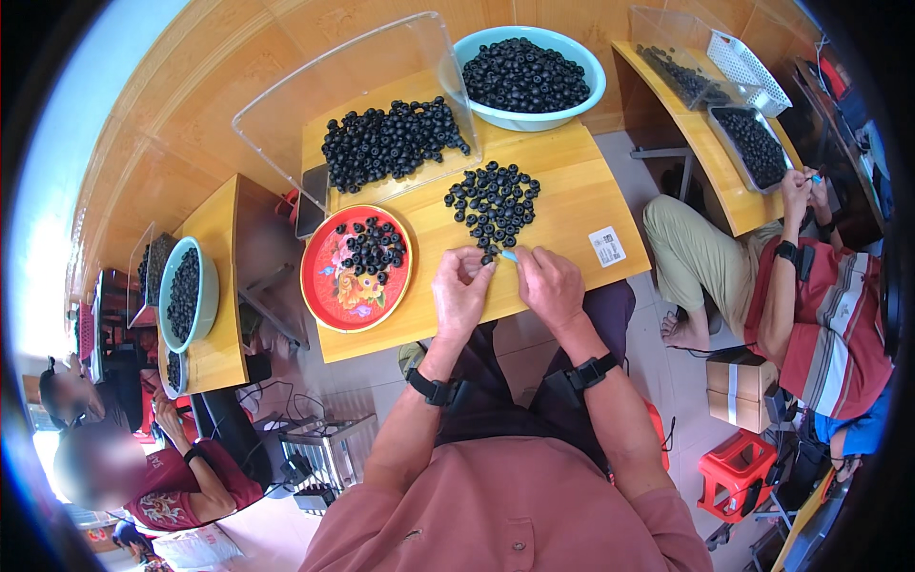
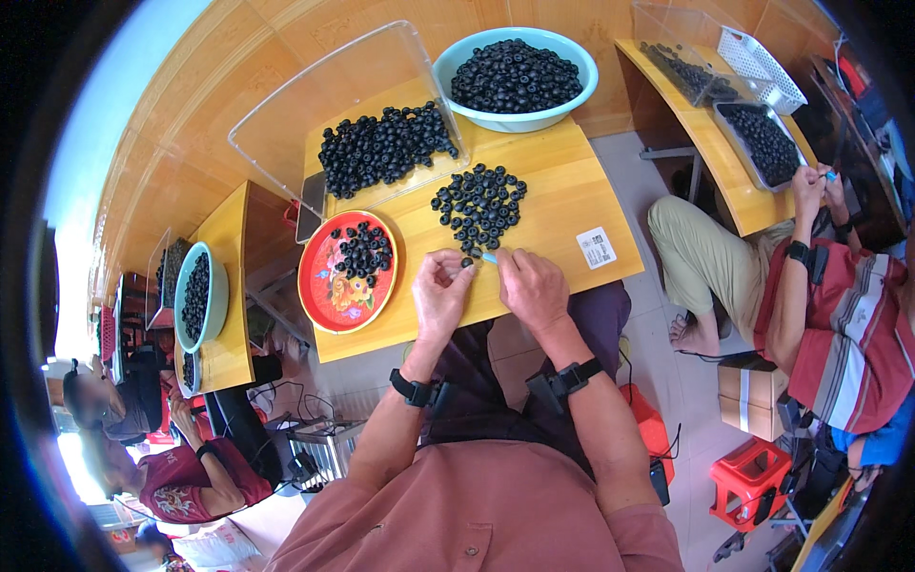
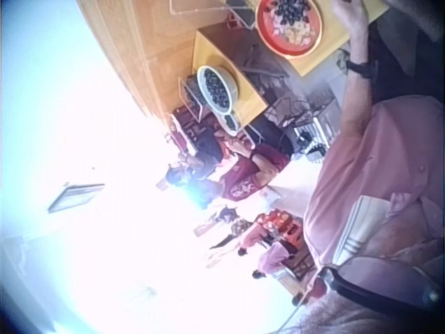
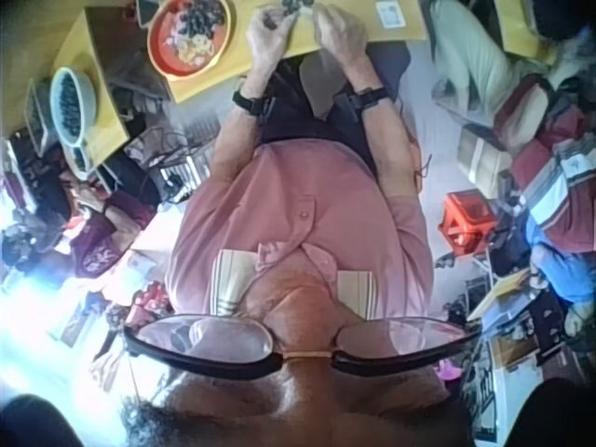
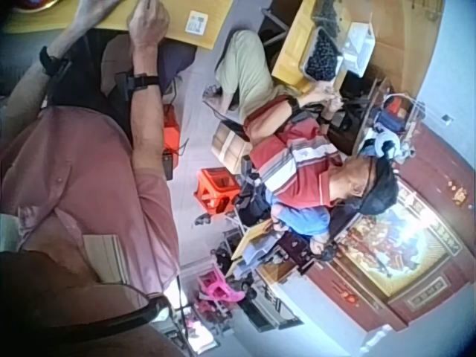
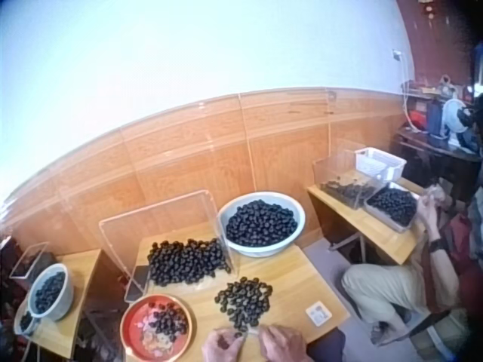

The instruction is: Sorting and inspecting small black plastic parts at a workbench.

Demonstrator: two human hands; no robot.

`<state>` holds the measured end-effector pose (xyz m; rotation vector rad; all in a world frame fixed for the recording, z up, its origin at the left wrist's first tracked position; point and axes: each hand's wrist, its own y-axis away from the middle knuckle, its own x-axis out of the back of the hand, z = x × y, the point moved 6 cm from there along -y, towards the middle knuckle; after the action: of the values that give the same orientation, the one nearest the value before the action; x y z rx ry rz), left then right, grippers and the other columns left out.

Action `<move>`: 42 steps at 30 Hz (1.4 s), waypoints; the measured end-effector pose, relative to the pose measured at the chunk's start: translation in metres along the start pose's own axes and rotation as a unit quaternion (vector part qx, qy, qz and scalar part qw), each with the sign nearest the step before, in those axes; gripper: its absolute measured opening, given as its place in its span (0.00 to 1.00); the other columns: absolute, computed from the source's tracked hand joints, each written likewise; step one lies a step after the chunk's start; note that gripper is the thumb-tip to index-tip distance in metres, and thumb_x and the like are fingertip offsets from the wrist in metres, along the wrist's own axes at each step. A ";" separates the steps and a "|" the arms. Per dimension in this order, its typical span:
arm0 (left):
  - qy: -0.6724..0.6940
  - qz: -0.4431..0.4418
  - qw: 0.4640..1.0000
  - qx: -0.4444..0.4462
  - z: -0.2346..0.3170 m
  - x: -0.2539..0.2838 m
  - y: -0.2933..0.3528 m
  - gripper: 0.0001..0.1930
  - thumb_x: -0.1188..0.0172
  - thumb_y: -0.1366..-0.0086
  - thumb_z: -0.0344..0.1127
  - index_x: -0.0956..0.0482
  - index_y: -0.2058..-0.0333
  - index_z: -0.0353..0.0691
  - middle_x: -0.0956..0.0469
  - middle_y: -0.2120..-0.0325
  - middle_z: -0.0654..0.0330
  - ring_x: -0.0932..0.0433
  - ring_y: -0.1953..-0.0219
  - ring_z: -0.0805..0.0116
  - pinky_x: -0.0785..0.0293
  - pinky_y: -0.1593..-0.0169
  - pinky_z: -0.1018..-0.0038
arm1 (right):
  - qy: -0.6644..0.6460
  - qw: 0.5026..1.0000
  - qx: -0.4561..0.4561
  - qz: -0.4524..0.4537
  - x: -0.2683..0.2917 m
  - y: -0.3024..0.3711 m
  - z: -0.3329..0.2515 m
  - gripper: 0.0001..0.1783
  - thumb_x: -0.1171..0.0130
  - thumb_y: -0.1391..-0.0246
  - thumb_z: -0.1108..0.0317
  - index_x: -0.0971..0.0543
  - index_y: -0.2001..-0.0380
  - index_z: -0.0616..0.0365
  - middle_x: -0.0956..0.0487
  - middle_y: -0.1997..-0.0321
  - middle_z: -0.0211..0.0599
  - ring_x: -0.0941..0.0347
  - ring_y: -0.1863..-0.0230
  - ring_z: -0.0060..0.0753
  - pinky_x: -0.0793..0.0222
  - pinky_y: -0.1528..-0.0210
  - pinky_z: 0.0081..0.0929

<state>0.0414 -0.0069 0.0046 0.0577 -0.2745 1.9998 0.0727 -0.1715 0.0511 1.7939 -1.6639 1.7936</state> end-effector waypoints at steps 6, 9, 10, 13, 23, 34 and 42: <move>-0.085 -0.008 0.995 -0.060 0.029 0.002 0.002 0.13 0.27 0.39 0.24 0.16 0.55 0.37 0.20 0.65 0.59 0.18 0.67 0.71 0.21 0.64 0.75 | 0.004 1.000 0.007 0.006 0.000 0.002 0.001 0.07 0.37 0.46 0.72 0.18 0.63 0.57 0.24 0.74 0.35 0.21 0.72 0.38 0.25 0.70 0.36; -0.116 -0.010 0.991 -0.072 0.033 0.003 0.002 0.11 0.27 0.40 0.24 0.14 0.58 0.38 0.21 0.65 0.58 0.18 0.68 0.69 0.22 0.66 0.75 | 0.004 1.000 0.006 0.009 0.002 0.002 0.000 0.06 0.37 0.45 0.72 0.18 0.63 0.57 0.24 0.74 0.35 0.22 0.72 0.38 0.25 0.70 0.36; -0.130 -0.009 0.988 -0.086 0.034 0.003 0.002 0.10 0.27 0.40 0.24 0.14 0.60 0.38 0.21 0.66 0.58 0.19 0.68 0.69 0.23 0.66 0.75 | 0.002 1.000 0.003 0.010 0.002 0.002 0.000 0.06 0.37 0.45 0.72 0.18 0.63 0.57 0.24 0.74 0.35 0.22 0.72 0.38 0.25 0.70 0.36; -0.128 -0.005 0.986 -0.109 0.035 0.004 0.001 0.10 0.27 0.41 0.23 0.14 0.61 0.39 0.21 0.66 0.58 0.20 0.69 0.68 0.24 0.67 0.74 | -0.003 1.000 0.000 0.012 0.003 0.002 0.000 0.06 0.37 0.45 0.72 0.18 0.63 0.57 0.24 0.74 0.35 0.22 0.72 0.38 0.25 0.70 0.36; 0.000 0.014 0.999 0.042 0.010 0.003 0.000 0.14 0.25 0.43 0.22 0.21 0.61 0.34 0.19 0.62 0.59 0.20 0.69 0.71 0.22 0.65 0.77 | -0.008 1.000 0.001 0.021 0.003 0.002 0.000 0.06 0.37 0.44 0.72 0.17 0.62 0.57 0.24 0.74 0.35 0.21 0.72 0.38 0.25 0.70 0.36; -0.105 -0.006 0.994 -0.018 0.021 0.004 -0.002 0.11 0.30 0.39 0.23 0.14 0.56 0.37 0.19 0.60 0.57 0.18 0.65 0.71 0.22 0.65 0.76 | -0.004 1.000 0.005 0.019 0.005 0.002 -0.002 0.07 0.37 0.44 0.72 0.17 0.62 0.57 0.24 0.74 0.34 0.22 0.73 0.37 0.26 0.70 0.35; -0.091 0.007 0.995 -0.050 0.023 0.000 -0.001 0.13 0.29 0.39 0.23 0.15 0.55 0.38 0.19 0.65 0.58 0.19 0.67 0.71 0.21 0.64 0.75 | -0.012 1.000 0.014 0.021 0.003 0.005 0.000 0.06 0.36 0.45 0.72 0.17 0.63 0.55 0.27 0.76 0.33 0.24 0.74 0.37 0.28 0.72 0.36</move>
<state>0.0405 -0.0117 0.0265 0.1760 -0.4920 1.9949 0.0679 -0.1751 0.0506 1.8118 -1.7048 1.8292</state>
